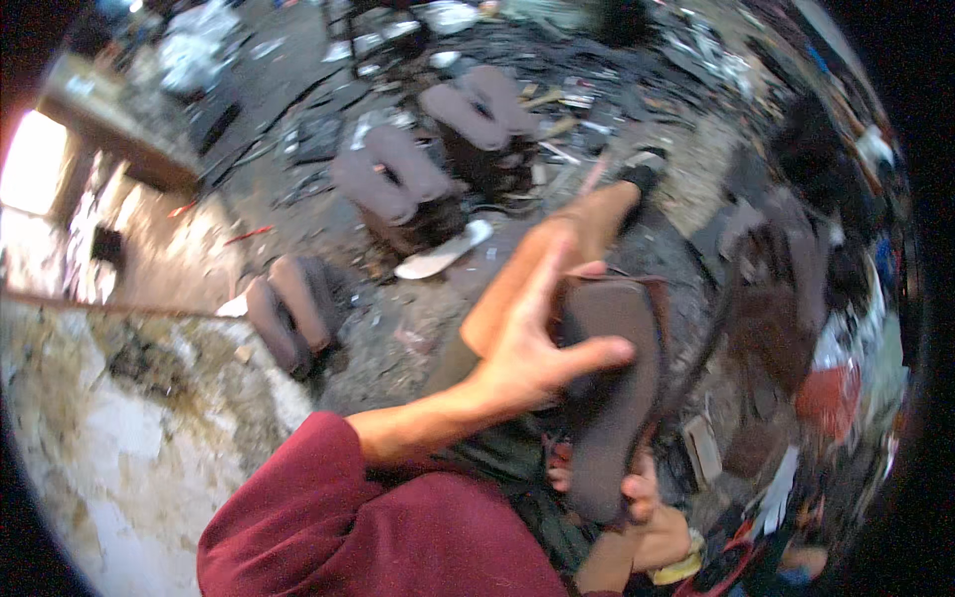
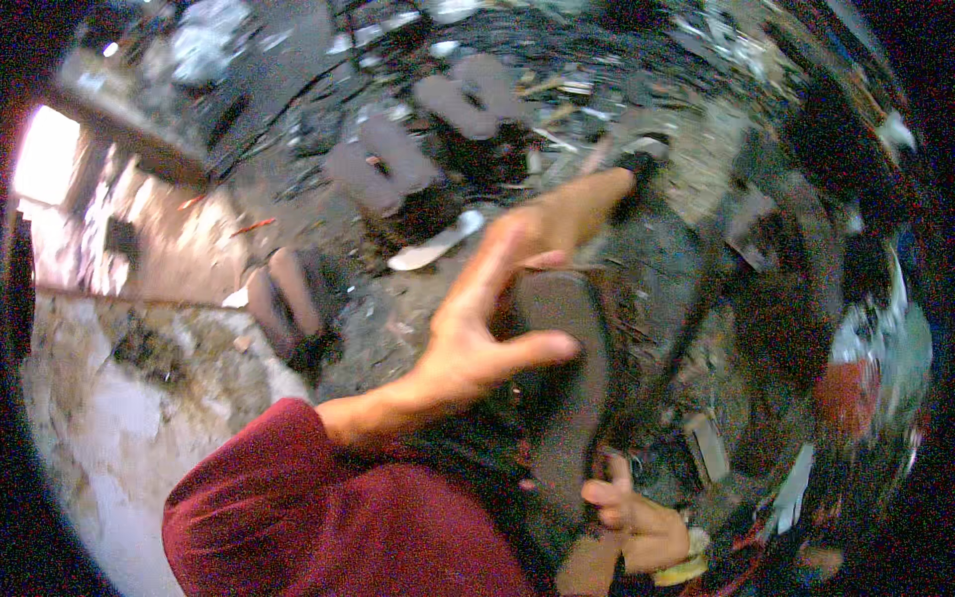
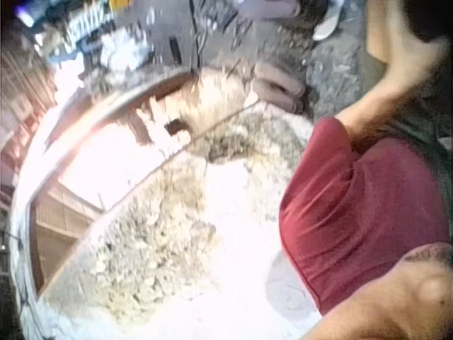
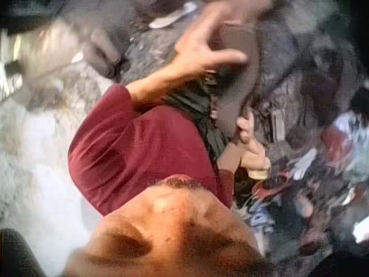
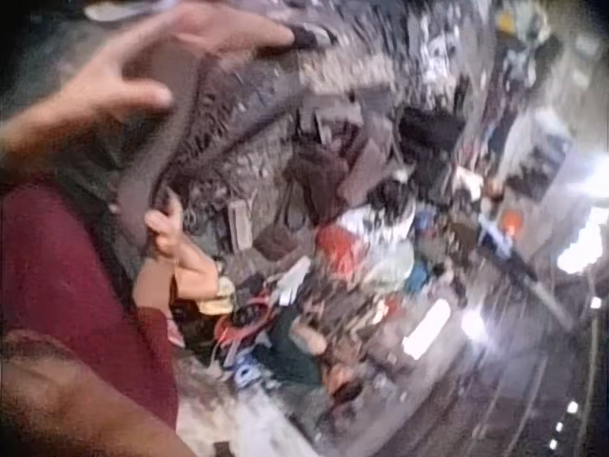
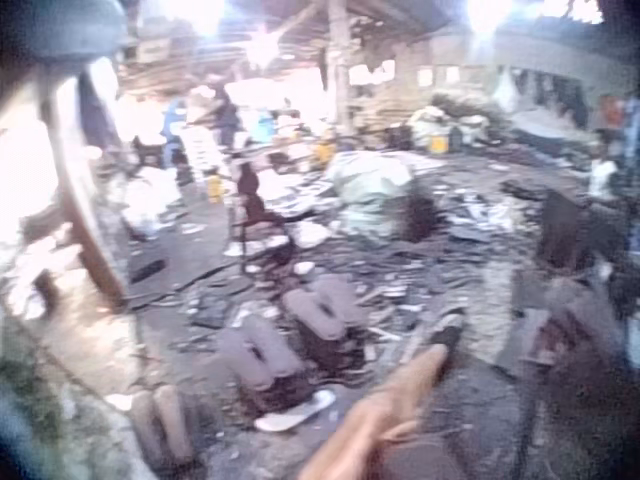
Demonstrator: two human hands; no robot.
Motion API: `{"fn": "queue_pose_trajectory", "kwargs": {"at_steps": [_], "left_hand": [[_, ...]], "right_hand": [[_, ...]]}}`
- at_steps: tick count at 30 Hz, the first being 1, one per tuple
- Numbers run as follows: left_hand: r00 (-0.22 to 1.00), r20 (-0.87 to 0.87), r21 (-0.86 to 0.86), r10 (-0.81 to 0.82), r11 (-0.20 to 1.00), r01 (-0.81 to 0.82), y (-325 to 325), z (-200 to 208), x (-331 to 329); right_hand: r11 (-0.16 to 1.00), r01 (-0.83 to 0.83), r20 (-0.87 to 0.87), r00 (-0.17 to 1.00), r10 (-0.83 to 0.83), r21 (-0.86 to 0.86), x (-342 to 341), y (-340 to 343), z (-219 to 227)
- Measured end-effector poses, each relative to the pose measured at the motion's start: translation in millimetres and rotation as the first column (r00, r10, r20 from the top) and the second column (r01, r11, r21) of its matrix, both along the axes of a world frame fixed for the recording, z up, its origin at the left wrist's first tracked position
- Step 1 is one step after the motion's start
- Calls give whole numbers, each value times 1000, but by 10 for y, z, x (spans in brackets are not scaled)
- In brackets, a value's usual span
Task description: The person sits on the floor and uses a curved blade to trim the edges of a gray shoe sole. They repeatedly cut along the perimeter, remove excess material, and place trimmed pieces aside.
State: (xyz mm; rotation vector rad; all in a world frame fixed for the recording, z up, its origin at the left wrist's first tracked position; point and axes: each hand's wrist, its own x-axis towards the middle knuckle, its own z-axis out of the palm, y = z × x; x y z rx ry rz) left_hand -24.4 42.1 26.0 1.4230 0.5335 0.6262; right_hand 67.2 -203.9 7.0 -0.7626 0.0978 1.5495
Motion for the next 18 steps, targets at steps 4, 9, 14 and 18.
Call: {"fn": "queue_pose_trajectory", "kwargs": {"at_steps": [4, 9, 14, 18], "left_hand": [[980, -19, -690, -199, 711, 131, 177, 136, -61], [910, -71, -747, -408, 626, 223, 414, 158, -110], [905, -120, -807, -408, 571, 150, 361, -30, -212], [921, -118, -815, -371, 566, 124, 346, -84, -190]], "right_hand": [[947, 312, 671, 718, -182, -77, -205, -51, -257], [810, 545, 881, 466, -79, -216, -387, -267, -192], [939, 327, 978, -137, 156, -104, -674, -720, -390], [934, 317, 986, 23, 166, -164, -937, -904, -409]]}}
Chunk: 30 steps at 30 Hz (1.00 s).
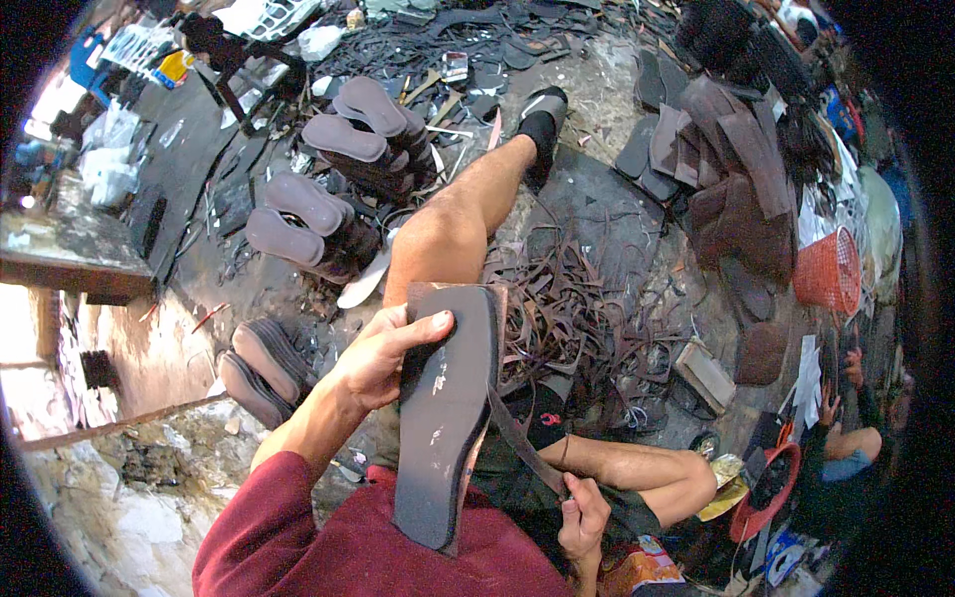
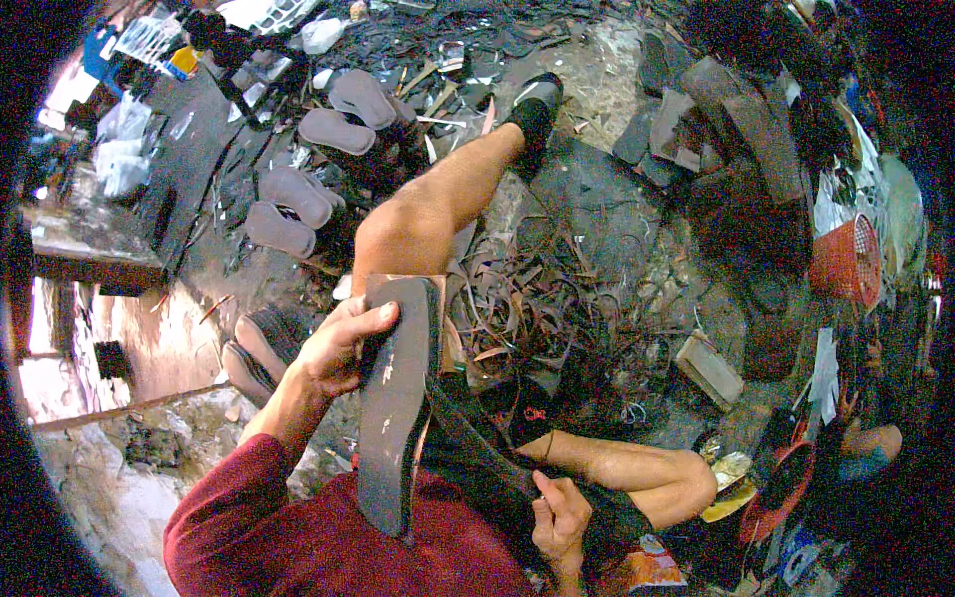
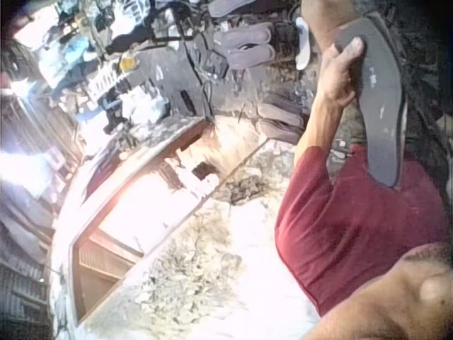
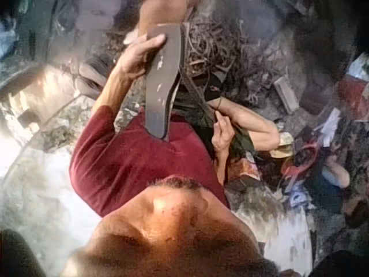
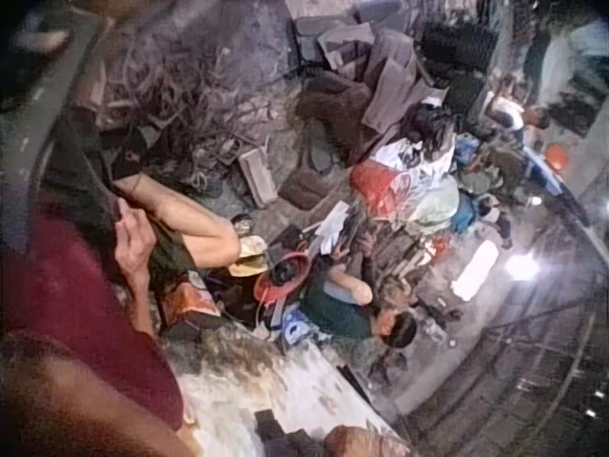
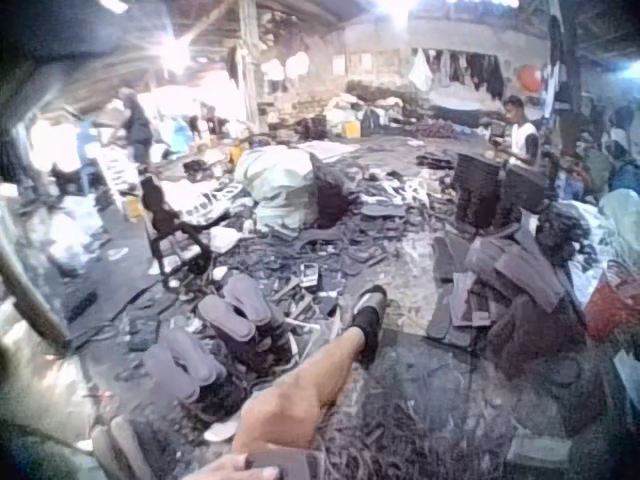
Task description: The person sits on the floor and uses a curved blade to trim the edges of a gray shoe sole. They repeatedly cut along the perimeter, remove excess material, and place trimmed pieces aside.
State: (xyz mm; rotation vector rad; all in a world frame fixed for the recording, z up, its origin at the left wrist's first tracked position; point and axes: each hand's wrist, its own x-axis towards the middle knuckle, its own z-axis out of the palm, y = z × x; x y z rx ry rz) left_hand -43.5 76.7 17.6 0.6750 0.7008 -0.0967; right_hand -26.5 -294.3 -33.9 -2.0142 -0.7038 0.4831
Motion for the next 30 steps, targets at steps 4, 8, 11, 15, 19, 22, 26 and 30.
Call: {"fn": "queue_pose_trajectory", "kwargs": {"at_steps": [4, 8, 11, 15, 19, 22, 26, 30], "left_hand": [[999, -5, 73, -40, 996, 40, -25, 0, 48], [994, -41, 140, -97, 985, 102, -42, 67, 132], [987, -70, 150, -142, 977, 151, 26, 63, 130], [968, -137, 196, -211, 952, 235, 46, 76, 155], [941, -103, 294, -323, 894, 339, 64, 80, 206], [928, -108, 338, -356, 865, 371, 43, 115, 227], [902, -101, 424, -419, 802, 420, 34, 118, 265], [818, -33, 354, -575, 758, 547, 110, 26, 234]], "right_hand": [[999, 53, 165, 985, -52, 0, 30, 337, -129], [994, 71, 144, 986, -83, 82, 481, 999, -101], [999, -24, 91, 996, 20, 39, 868, 1219, 93], [959, -268, 123, 953, 279, -98, 1394, 1267, 440], [868, -478, 39, 873, 487, -139, 1801, 1371, 685], [785, -589, -32, 803, 595, -190, 1968, 1645, 859], [718, -674, -55, 735, 676, -171, 2006, 1947, 796], [783, -621, -149, 778, 610, -43, 1945, 1853, 739]]}}
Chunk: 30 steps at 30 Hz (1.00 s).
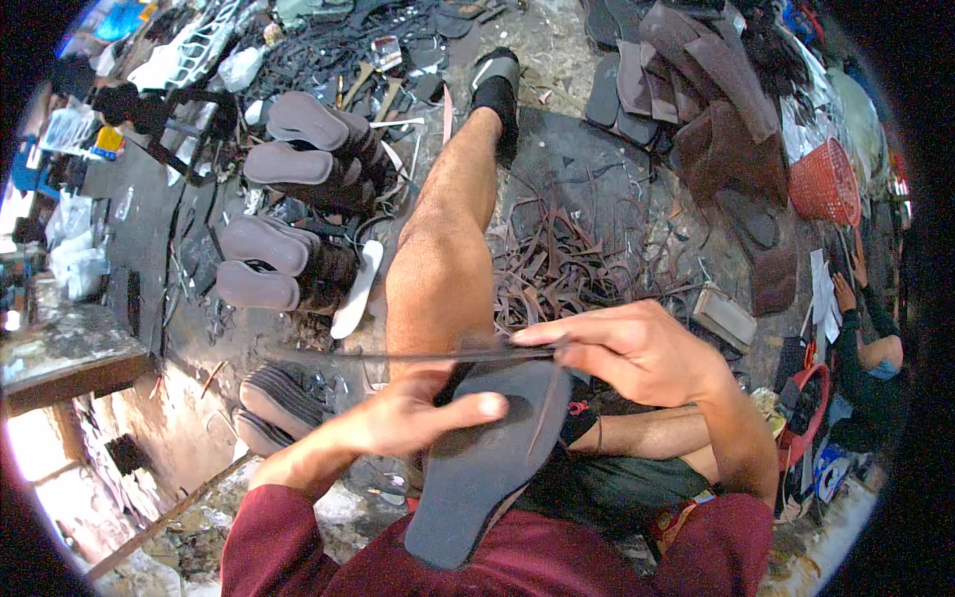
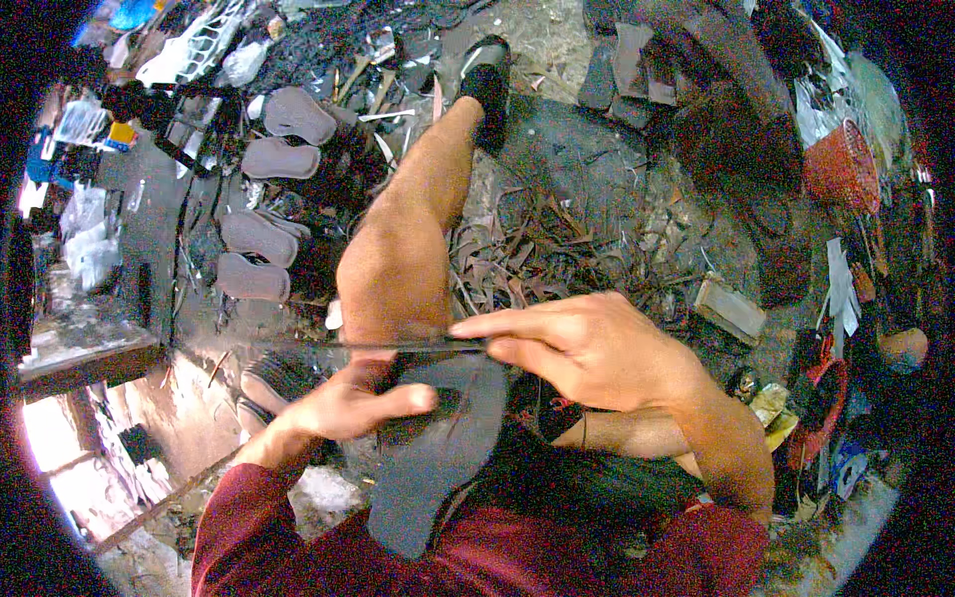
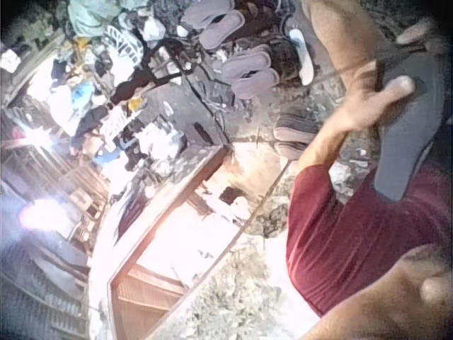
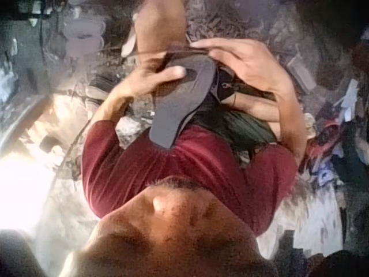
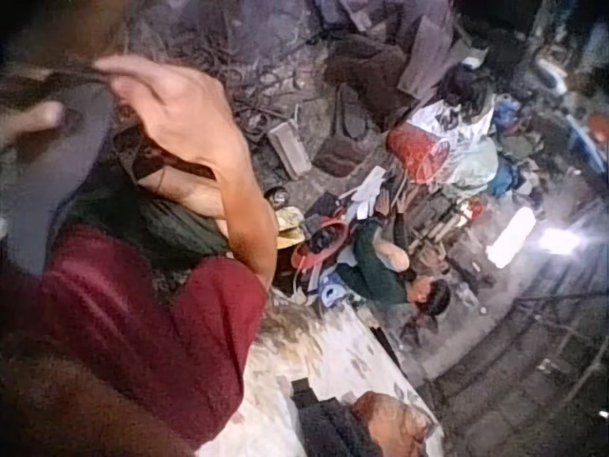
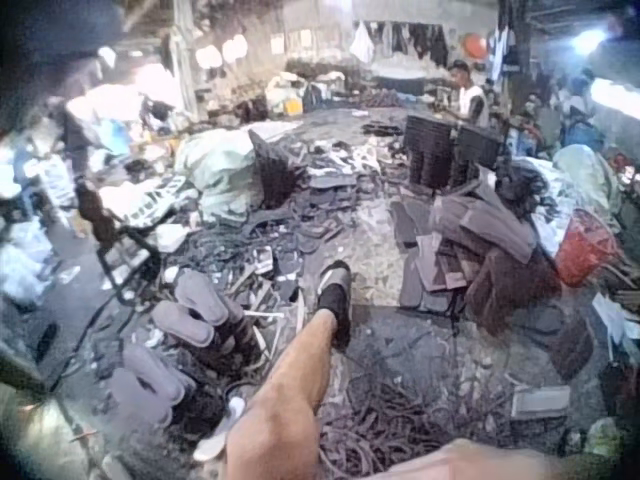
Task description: The person sits on the floor and uses a curved blade to trim the edges of a gray shoe sole. They repeatedly cut along the perimeter, remove excess material, and place trimmed pieces aside.
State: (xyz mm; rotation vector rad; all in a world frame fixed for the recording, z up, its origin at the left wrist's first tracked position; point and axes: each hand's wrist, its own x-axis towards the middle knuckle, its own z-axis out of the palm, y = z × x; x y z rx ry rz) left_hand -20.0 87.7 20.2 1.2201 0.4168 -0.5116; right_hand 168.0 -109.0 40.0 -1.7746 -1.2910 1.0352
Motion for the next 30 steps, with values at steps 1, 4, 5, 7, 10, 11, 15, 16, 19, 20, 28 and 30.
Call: {"fn": "queue_pose_trajectory", "kwargs": {"at_steps": [1, 4, 5, 7, 10, 11, 15, 16, 19, 20, 28, 30], "left_hand": [[999, 33, -194, -35, 980, 41, 120, -133, -41], [919, 348, -194, 188, 973, -126, -84, -102, -136], [800, 516, -107, 307, 949, -296, -345, -46, -172], [608, 341, -603, 717, 663, -443, -840, -195, 144], [502, -59, -403, 863, 439, -803, -1116, 179, 629], [518, -89, -427, 851, 438, -791, -1119, 156, 692], [616, -149, -522, 773, 468, -713, -1184, 209, 756], [632, -164, -529, 758, 473, -704, -1210, 238, 750], [635, -169, -473, 754, 503, -724, -1237, -2, 620], [646, -175, -456, 743, 521, -722, -1220, -96, 560], [704, -63, -407, 707, 626, -665, -1007, -458, 120], [663, -130, -346, 737, 593, -727, -967, -496, 80]], "right_hand": [[990, 98, -94, 990, -107, -102, -15, -184, 19], [688, 674, -391, 577, -717, -268, -355, -678, 106], [660, 739, -312, 600, -737, -136, -543, -714, 136], [542, 837, -318, 534, -783, 69, -886, -726, -54], [377, 911, -627, 395, -672, 170, -1223, -747, -71], [380, 909, -623, 397, -674, 169, -1221, -777, -72], [418, 750, 177, 385, -906, 513, -1522, -1322, -539], [484, 709, 281, 394, -875, 513, -1618, -1574, -709], [545, 708, 341, 427, -837, 449, -1795, -1873, -633], [571, 729, 332, 470, -818, 376, -1831, -1880, -519], [666, 730, 285, 612, -737, 153, -1568, -1669, -169], [669, 721, 295, 609, -736, 178, -1505, -1589, -143]]}}
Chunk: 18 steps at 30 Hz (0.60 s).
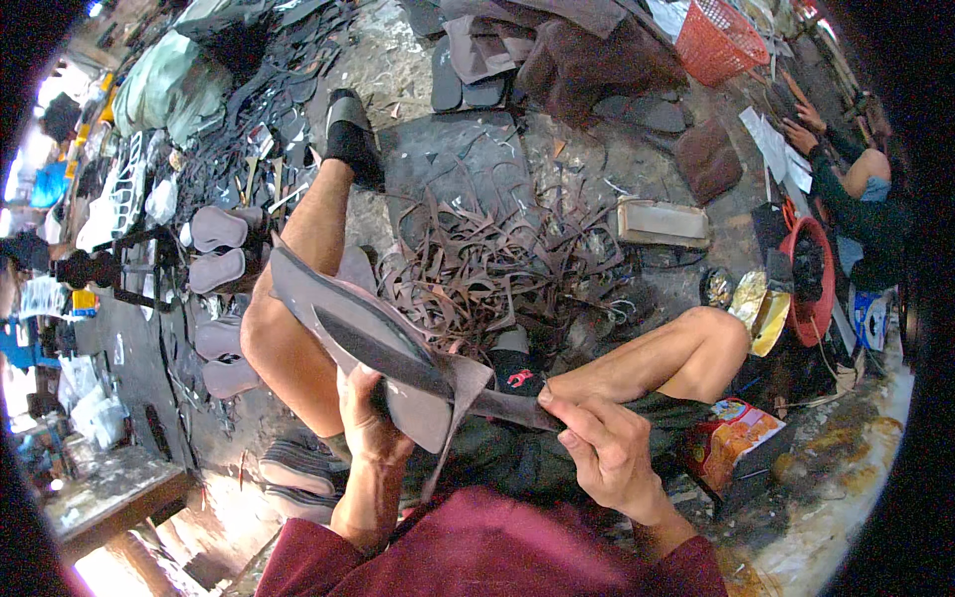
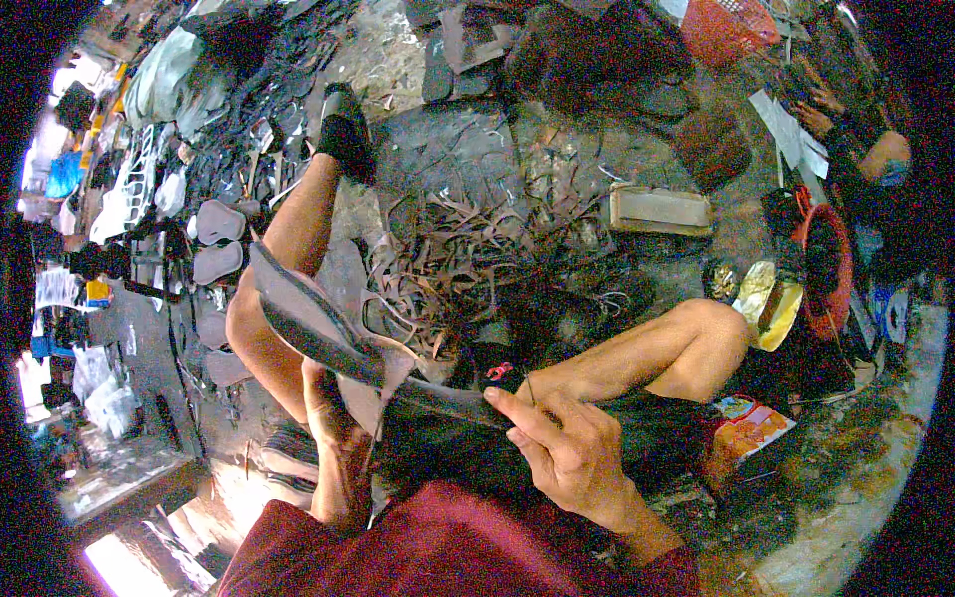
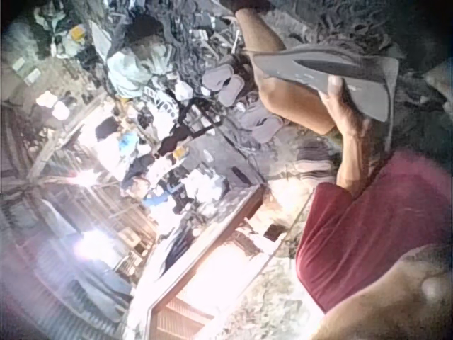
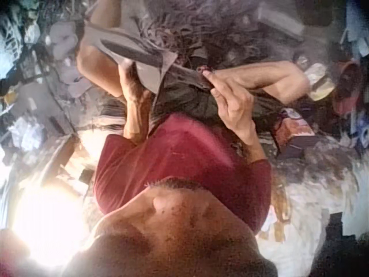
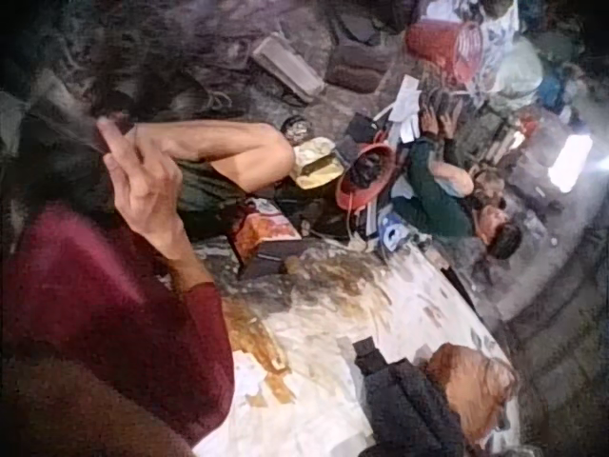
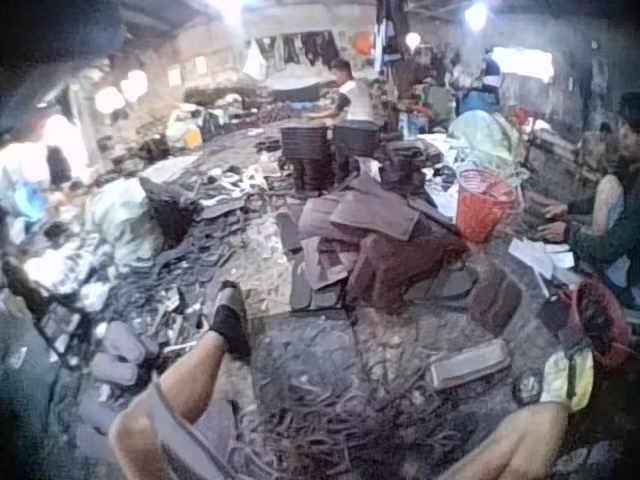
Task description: The person sits on the floor and uses a curved blade to trim the edges of a gray shoe sole. They repeatedly cut along the perimeter, remove excess material, and place trimmed pieces aside.
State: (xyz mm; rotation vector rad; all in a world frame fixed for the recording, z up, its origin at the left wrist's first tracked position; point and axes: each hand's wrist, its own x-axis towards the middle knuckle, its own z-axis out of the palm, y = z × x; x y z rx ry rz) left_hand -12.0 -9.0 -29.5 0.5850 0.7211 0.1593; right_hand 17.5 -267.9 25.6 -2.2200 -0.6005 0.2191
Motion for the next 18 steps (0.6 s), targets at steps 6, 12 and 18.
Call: {"fn": "queue_pose_trajectory", "kwargs": {"at_steps": [6, 12, 18], "left_hand": [[1000, 2, 255, 6, 967, -6, 10, 9, 6], [990, -118, 364, -83, 923, 121, -43, 59, -114], [962, -243, 365, -123, 907, 208, 49, 341, -6]], "right_hand": [[999, -28, -10, 1000, 28, -27, 75, 124, -18], [992, -107, -67, 992, 103, -61, 299, 475, -86], [999, -33, -200, 979, 39, 34, -159, -196, -190]]}}
